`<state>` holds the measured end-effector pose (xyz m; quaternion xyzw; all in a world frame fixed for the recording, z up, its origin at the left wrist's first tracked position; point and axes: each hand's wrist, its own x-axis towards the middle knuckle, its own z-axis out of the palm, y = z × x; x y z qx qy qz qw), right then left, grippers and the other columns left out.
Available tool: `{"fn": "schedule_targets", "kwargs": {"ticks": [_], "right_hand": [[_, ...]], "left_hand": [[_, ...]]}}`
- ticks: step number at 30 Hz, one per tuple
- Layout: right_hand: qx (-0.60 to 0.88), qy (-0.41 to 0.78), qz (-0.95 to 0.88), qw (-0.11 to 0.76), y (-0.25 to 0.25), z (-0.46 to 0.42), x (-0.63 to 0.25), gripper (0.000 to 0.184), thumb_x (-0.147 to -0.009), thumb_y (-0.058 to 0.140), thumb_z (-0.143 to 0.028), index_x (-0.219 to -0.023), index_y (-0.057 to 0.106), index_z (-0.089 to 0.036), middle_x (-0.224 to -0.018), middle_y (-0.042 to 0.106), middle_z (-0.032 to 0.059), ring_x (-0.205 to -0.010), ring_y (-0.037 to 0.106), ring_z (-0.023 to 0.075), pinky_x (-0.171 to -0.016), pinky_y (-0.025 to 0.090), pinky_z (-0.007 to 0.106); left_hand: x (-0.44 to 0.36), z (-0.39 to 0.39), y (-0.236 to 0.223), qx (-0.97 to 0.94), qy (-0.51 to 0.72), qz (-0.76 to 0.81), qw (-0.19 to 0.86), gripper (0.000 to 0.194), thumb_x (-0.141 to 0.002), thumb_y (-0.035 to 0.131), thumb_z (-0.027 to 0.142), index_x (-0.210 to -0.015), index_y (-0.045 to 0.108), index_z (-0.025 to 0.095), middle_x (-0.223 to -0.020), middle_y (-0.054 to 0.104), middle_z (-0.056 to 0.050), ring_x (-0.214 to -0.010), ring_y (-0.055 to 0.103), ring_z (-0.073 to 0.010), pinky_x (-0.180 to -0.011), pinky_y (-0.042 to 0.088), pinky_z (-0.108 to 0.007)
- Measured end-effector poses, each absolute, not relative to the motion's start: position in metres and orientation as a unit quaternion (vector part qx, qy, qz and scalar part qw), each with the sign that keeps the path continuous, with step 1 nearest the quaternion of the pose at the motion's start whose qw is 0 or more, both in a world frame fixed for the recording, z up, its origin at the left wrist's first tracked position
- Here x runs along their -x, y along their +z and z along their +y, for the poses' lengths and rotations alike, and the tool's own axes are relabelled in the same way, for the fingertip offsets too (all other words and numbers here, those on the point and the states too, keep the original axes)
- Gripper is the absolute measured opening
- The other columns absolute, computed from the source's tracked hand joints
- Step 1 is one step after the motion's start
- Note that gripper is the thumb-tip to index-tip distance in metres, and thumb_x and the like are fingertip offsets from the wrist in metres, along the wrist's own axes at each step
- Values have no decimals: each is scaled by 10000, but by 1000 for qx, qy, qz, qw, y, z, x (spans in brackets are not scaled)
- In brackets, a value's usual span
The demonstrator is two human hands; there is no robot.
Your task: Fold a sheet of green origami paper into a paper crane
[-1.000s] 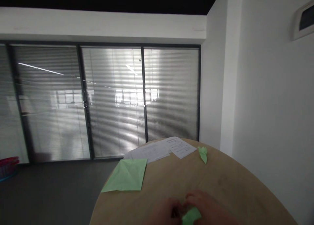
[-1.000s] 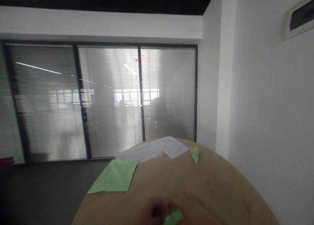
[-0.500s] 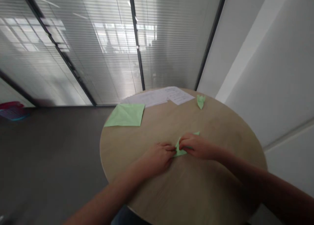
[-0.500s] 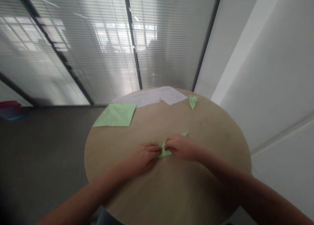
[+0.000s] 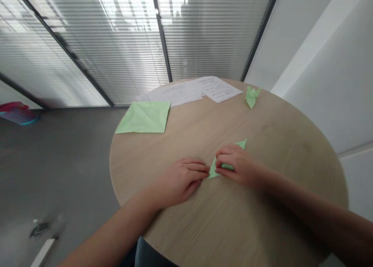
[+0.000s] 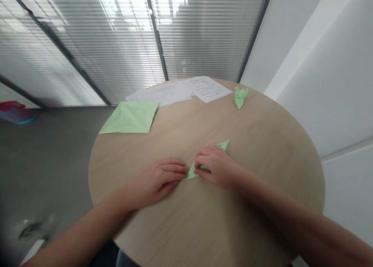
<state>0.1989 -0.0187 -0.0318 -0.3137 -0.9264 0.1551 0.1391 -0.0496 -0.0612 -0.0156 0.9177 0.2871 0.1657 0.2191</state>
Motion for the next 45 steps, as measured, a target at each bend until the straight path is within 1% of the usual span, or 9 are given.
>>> {"fn": "schedule_targets", "kwargs": {"ticks": [7,12,19,25,32,36,40,43,45], "right_hand": [[316,156,-925,141,-33,-19,-198,178,-945,580,-289,-828,660,-182,-925,630,45,-915,545,170,-881,360,337],[328,164,-920,135,-31,-21,-198,177,-949,581,-299,-822,655,-199,-925,628,35,-946,543,184,-903,359,355],[338,173,-915,135,-31,-22,-197,205,-959,572,-324,-812,658,-211,-923,630,28,-947,545,188,-912,358,367],[336,170,-916,135,-30,-22,-197,225,-967,556,-329,-810,664,-209,-921,623,30,-938,539,186,-912,357,365],[332,149,-923,123,-30,-22,-197,233,-976,533,-312,-809,648,-197,-922,621,35,-940,532,182,-913,353,358],[325,134,-927,127,-30,-22,-197,186,-965,558,-296,-836,642,-190,-949,628,37,-952,533,184,-911,356,354],[321,133,-928,134,-32,-21,-197,169,-952,585,-290,-835,646,-184,-947,625,32,-940,531,178,-893,358,343],[321,135,-927,137,-34,-20,-198,153,-945,599,-290,-849,649,-182,-956,626,31,-957,530,177,-900,357,342],[320,134,-927,142,-34,-20,-197,149,-947,598,-289,-860,653,-182,-971,632,34,-972,533,180,-906,359,346]], "left_hand": [[52,-63,-14,-921,153,290,212,352,-926,484,111,-1217,668,185,-1250,689,-65,-1210,599,-194,-1117,422,-394],[50,-63,-12,-928,141,281,201,412,-923,492,132,-1318,594,193,-1334,638,-64,-1219,580,-216,-1096,429,-417],[48,-62,-14,-933,131,274,191,438,-920,506,146,-1342,583,233,-1322,651,-34,-1223,573,-224,-1099,414,-412],[48,-62,-13,-936,135,272,180,429,-923,502,152,-1334,591,233,-1314,658,-29,-1203,584,-231,-1090,416,-417],[44,-66,-15,-945,128,272,133,358,-956,482,191,-1289,614,184,-1299,660,-82,-1196,587,-256,-1074,427,-439],[43,-67,-15,-943,138,271,137,271,-960,499,200,-1179,656,175,-1247,680,-80,-1183,597,-242,-1084,427,-425],[45,-67,-14,-939,159,264,150,210,-966,493,183,-1045,684,150,-1139,709,-80,-1135,623,-211,-1098,429,-382],[48,-67,-14,-935,178,262,158,189,-953,502,172,-976,688,148,-1082,715,-76,-1059,651,-194,-1039,483,-353],[49,-69,-15,-934,192,265,147,188,-936,512,165,-1004,686,139,-1093,713,-89,-1032,659,-198,-984,519,-347]]}}
